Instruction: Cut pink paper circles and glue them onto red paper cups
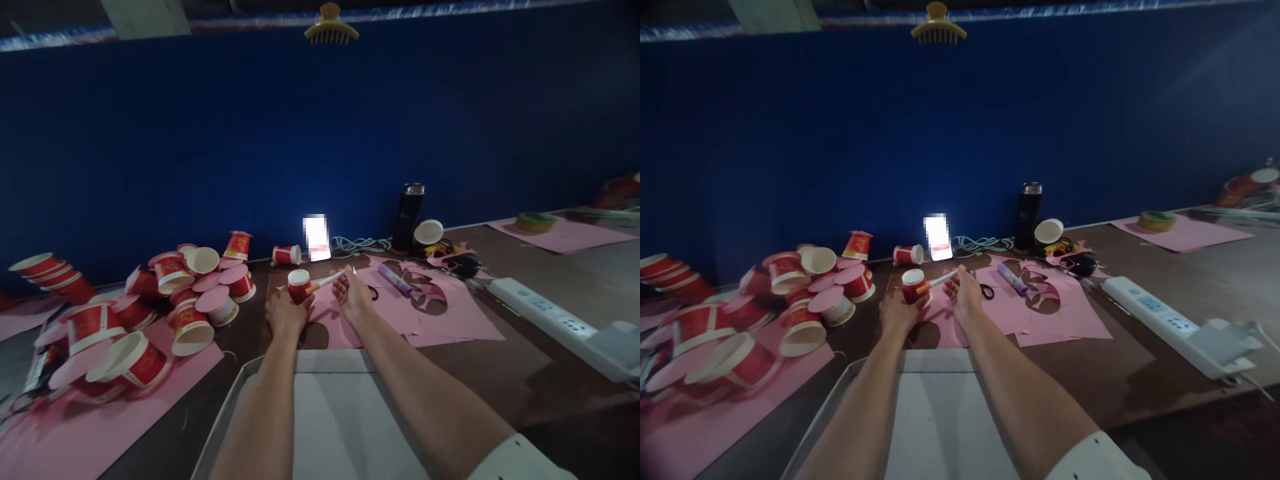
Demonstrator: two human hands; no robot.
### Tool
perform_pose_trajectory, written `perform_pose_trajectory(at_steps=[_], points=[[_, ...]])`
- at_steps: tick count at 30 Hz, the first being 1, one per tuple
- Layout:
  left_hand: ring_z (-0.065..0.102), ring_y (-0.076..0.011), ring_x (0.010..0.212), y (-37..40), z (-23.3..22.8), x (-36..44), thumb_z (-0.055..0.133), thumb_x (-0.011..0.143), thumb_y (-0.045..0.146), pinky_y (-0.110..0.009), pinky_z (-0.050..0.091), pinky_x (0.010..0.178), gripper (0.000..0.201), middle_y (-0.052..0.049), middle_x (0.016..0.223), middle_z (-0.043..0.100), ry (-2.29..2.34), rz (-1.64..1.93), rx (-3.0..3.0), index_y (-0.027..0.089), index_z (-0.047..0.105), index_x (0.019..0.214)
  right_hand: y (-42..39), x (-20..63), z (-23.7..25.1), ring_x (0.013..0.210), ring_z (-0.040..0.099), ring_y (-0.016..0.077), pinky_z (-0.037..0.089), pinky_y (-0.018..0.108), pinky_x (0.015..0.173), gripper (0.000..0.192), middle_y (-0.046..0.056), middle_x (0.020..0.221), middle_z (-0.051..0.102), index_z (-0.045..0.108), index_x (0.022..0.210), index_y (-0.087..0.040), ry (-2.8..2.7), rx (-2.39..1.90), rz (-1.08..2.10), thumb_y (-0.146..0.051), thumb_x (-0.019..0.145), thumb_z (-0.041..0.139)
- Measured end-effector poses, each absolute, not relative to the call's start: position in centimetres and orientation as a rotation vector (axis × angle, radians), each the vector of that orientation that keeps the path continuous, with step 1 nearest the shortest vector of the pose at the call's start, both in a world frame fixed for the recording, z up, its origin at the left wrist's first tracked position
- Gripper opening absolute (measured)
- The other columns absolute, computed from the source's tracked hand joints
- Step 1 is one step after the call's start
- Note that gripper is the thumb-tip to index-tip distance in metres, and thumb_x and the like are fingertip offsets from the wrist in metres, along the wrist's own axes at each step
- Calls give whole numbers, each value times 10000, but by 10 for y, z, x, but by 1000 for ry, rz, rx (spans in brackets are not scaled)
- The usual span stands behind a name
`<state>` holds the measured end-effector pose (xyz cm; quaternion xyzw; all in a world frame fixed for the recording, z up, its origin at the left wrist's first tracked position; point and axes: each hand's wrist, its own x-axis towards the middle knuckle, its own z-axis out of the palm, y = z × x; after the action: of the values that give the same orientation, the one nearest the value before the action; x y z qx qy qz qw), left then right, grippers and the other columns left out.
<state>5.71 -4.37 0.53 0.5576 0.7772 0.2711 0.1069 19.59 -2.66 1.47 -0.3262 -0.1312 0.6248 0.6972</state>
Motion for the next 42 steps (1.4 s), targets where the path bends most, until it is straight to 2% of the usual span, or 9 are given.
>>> perform_pose_trajectory(at_steps=[3, 5, 11, 18, 22, 26, 33, 39, 42], points=[[428, -400, 1212, -46, 5, 57, 653, 638, 592, -497, 371, 933, 746, -210, 1300, 477, 2364, 711, 1603, 181, 501, 1243, -25, 196, 13, 460, 559, 56, 504, 139, 425, 190, 33, 724, 691, 556, 819, -160, -310, -726, 1371, -338, 824, 623], [423, -388, 1210, -48, 9, 58, 662, 664, 502, -486, 374, 941, 745, -209, 1300, 467, 2414, 792, 1563, 159, 456, 1293, -24, 197, 12, 463, 559, 54, 507, 141, 428, 196, 28, 735, 693, 552, 827, -167, -305, -737, 1347, -349, 822, 622], [518, -230, 1076, -62, 26, 63, 445, 855, 272, -324, 364, 982, 316, -106, 1067, 592, 2255, 1376, 1878, 183, 575, 1129, -22, 200, 11, 460, 527, 30, 495, 119, 435, 211, -9, 738, 668, 554, 812, -181, -341, -755, 1277, -372, 795, 642], [571, -193, 970, -74, 30, 74, 379, 911, 455, -264, 408, 831, 360, -59, 1010, 644, 1778, 1081, 2277, 232, 626, 1047, -21, 200, 12, 468, 505, 24, 493, 122, 458, 245, -11, 742, 656, 550, 805, -183, -399, -747, 1238, -400, 766, 658], [614, -194, 834, -74, 28, 81, 308, 927, 475, -262, 398, 680, 406, -68, 917, 672, 1821, 772, 2187, 213, 618, 933, -23, 197, 11, 445, 471, 27, 460, 140, 434, 282, -20, 730, 649, 565, 805, -183, -514, -794, 1226, -438, 739, 664], [634, -214, 851, -74, 25, 87, 229, 939, 474, -279, 399, 696, 473, -104, 928, 683, 1872, 626, 2133, 198, 613, 937, -29, 191, 8, 402, 440, 64, 342, 182, 367, 347, -30, 570, 593, 619, 785, -169, -863, -1035, 1209, -514, 748, 610], [652, -252, 863, -75, 19, 94, 169, 940, 461, -327, 425, 724, 558, -153, 907, 691, 1893, 478, 2175, 167, 644, 953, -26, 190, -2, 429, 482, 115, 364, 233, 474, 453, -18, 434, 507, 578, 561, -185, -1170, -1415, 1066, -547, 815, 476], [653, -255, 852, -81, 20, 100, 184, 937, 460, -322, 426, 709, 562, -149, 893, 697, 1879, 452, 2207, 173, 666, 908, -10, 197, -13, 333, 360, 93, 250, 227, 345, 423, -39, 407, 436, 488, 547, -212, -775, -1280, 1312, -572, 759, 558], [648, -230, 833, -90, 19, 108, 190, 940, 452, -308, 419, 706, 534, -109, 877, 703, 1708, 499, 2263, 216, 665, 876, -3, 212, -9, 300, 213, 63, 170, 202, 314, 466, -84, 384, 315, 381, 570, -227, -653, -1240, 1290, -626, 800, 454]])
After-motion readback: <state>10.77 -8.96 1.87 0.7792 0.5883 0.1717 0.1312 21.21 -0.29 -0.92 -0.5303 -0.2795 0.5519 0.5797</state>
